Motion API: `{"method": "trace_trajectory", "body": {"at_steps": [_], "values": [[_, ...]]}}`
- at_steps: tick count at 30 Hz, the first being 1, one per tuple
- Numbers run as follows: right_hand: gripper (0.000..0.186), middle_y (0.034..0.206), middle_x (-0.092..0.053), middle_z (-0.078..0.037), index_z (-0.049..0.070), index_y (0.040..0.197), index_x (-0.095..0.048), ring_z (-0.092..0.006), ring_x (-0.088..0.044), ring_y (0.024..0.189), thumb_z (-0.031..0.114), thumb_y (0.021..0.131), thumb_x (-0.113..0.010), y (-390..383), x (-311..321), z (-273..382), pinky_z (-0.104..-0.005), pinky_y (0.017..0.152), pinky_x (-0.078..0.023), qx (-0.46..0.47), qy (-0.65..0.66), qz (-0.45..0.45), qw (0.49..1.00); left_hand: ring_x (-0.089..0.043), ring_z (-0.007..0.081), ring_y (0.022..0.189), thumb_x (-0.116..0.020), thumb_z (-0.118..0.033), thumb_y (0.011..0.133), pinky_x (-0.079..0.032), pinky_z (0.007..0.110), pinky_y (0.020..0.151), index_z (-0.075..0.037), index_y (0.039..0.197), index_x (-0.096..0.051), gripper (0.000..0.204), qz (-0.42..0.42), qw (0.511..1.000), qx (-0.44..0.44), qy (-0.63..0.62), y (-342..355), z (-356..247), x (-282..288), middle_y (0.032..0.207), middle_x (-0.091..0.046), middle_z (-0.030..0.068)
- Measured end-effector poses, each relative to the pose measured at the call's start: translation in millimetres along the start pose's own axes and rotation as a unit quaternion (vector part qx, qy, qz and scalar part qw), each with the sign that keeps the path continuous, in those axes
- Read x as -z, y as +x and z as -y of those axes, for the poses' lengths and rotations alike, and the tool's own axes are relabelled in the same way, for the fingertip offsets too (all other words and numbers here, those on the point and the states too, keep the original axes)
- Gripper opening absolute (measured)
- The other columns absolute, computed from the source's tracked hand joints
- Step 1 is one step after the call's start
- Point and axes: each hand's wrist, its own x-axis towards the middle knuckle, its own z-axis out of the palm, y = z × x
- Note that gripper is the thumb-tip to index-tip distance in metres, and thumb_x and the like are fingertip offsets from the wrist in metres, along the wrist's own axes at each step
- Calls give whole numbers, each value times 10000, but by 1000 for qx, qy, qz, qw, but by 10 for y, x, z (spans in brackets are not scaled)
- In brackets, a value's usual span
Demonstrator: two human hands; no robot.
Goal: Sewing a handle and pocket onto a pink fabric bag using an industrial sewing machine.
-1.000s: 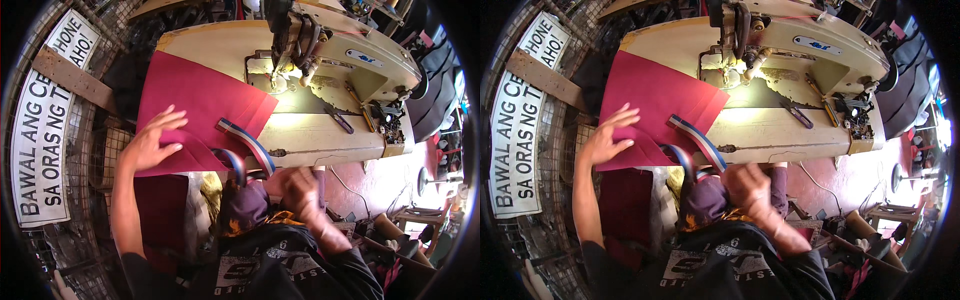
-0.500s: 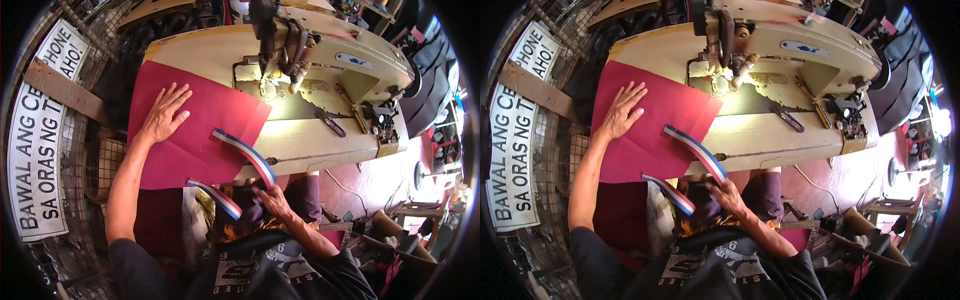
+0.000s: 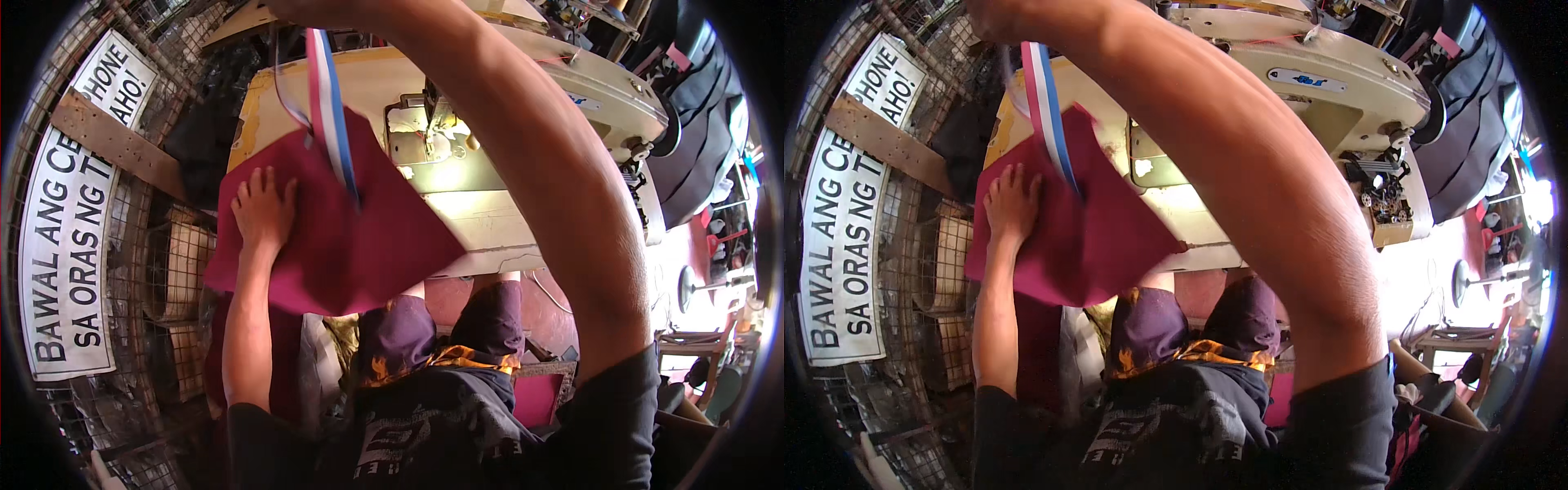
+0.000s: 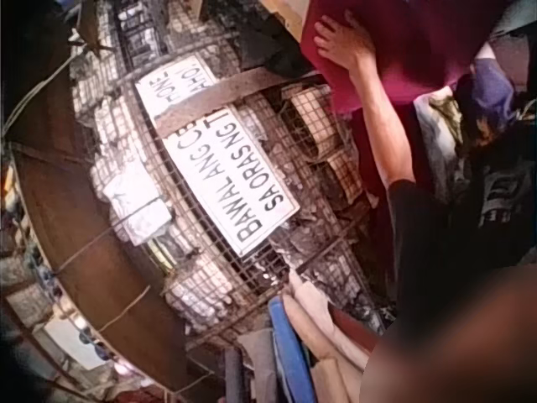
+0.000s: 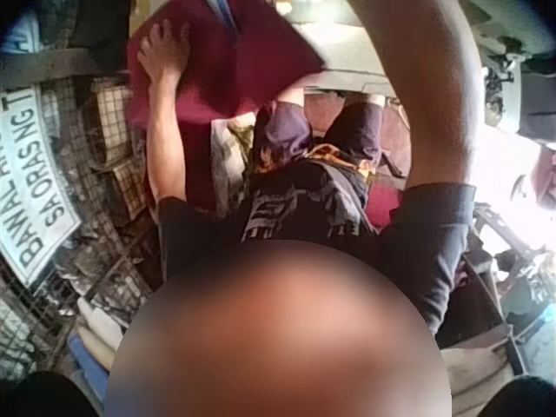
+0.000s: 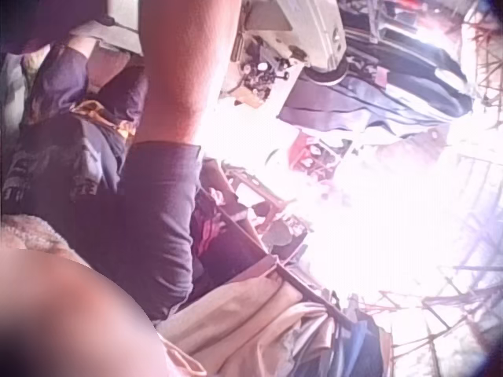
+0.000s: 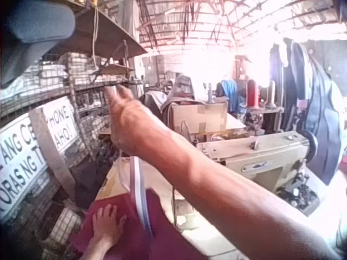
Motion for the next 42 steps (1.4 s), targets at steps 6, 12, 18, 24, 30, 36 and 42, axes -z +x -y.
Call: {"method": "trace_trajectory", "body": {"at_steps": [6, 12, 18, 24, 30, 36, 42], "values": [[514, 1230, -590, -175, 19, 1317, -565, -306, -667, 1002, 131, 833, -697, -1202, 311, 1201, -441, 795, -547, -102, 121, 93, 983, -591, 336, 1046, -535, -602, 969, -432, 491, 917, 54, 1154, -685, 698, -60, 989, 14, 132, -235, 340, -2, 1045, -634, 155], [693, 1482, -442, -272, -17, 1435, -483, -416, -404, 1411, 424, 930, -658, -2709, -7, 1630, -548, 1179, -310, -283, 75, 259, 920, -572, 331, 1065, -733, -505, 867, -436, 511, 976, 48, 1064, -659, 592, -30, 994, -15, 101, -458, 302, 290, 1033, -595, 145], [728, 1533, -420, -242, -5, 1454, -491, -391, -359, 1460, 482, 931, -631, -2845, -35, 1599, -528, 1228, -238, -253, 74, 274, 925, -522, 387, 1283, -833, -280, 789, -498, 497, 1018, -85, 1447, -495, 765, -3, 987, -100, -128, -347, 122, 606, 1428, -472, 166], [719, 1531, -438, -220, 5, 1448, -503, -362, -366, 1468, 484, 930, -640, -2898, -6, 1343, -500, 1235, -252, -194, 126, 280, 932, -672, 335, 1094, -762, -141, 859, -571, 401, 919, -109, 1338, -573, 516, 72, 890, -347, -286, -10, -97, 537, 1480, -507, 160], [719, 1532, -432, -223, 3, 1460, -478, -381, -365, 1466, 495, 956, -624, -2894, 29, 918, -478, 1235, -267, -97, 220, 301, 923, -699, 213, 1055, -698, -86, 910, -569, 354, 909, 39, 1311, -530, 453, 75, 698, -8, -712, 1095, 95, 509, 1343, -618, 213], [589, 1444, -498, -223, -12, 1371, -542, -400, -442, 1394, 353, 929, -678, -2921, 221, 920, -489, 1156, -379, -128, 162, 285, 936, -423, 335, 1438, -729, -187, 896, -375, 465, 1171, -39, 1470, -487, 640, -4, 928, -261, -266, 116, -16, 383, 1594, -396, 158], [532, 1431, -547, -179, -19, 1348, -571, -344, -484, 1376, 266, 914, -692, -3046, 440, 1249, -501, 1169, -350, -246, 58, 296, 921, -213, 383, 1538, -553, -554, 989, -143, 554, 1262, -95, 1492, -494, 684, 75, 937, -303, -156, -409, 254, 151, 1635, -338, 106]]}}
